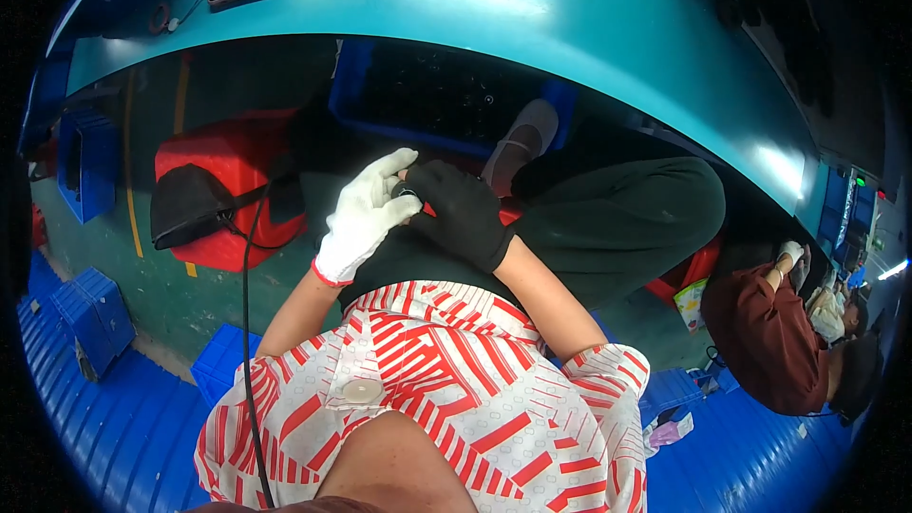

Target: The recorder is assembling and inspecting individual fidget spinners at a factory workstation.

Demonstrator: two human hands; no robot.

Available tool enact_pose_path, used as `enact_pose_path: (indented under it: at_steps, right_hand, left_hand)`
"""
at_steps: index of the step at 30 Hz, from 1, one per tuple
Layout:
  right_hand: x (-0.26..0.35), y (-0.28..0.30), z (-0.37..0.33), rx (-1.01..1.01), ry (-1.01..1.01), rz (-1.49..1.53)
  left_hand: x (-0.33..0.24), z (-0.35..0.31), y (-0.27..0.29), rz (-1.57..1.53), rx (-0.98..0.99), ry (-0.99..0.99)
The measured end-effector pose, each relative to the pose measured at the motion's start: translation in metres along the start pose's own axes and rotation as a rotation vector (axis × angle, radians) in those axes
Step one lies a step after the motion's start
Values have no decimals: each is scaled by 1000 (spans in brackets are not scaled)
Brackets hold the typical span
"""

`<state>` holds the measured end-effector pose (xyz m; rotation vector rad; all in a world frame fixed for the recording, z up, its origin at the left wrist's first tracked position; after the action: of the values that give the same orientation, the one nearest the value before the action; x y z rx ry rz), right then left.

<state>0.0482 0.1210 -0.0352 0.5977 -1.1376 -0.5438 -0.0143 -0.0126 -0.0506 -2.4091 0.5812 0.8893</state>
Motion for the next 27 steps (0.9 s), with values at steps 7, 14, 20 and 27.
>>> enact_pose_path:
  at_steps: [7,14,20,27]
  right_hand:
    - [-5,-8,-4,-21,18,34]
    - [0,6,1,-2,-120,225]
    - [1,6,8,-119,0,77]
    - [0,-2,0,-53,28,34]
  left_hand:
    - [-12,1,4,267,-10,56]
    - [-16,6,11,267,93,78]
    - [-4,2,1,-17,49,-93]
    - [-9,1,1,57,61,-22]
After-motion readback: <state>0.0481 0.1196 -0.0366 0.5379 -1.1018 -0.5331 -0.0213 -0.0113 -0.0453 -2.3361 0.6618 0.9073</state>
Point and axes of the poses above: each hand's wrist, its own z-axis towards the middle knuckle, its own y-axis out of the back of the hand, x = y × z, the point moved 3 cm from there along z, towards the middle knuckle, and after that the axes turned 14 degrees about y, right-handed, at the moved point
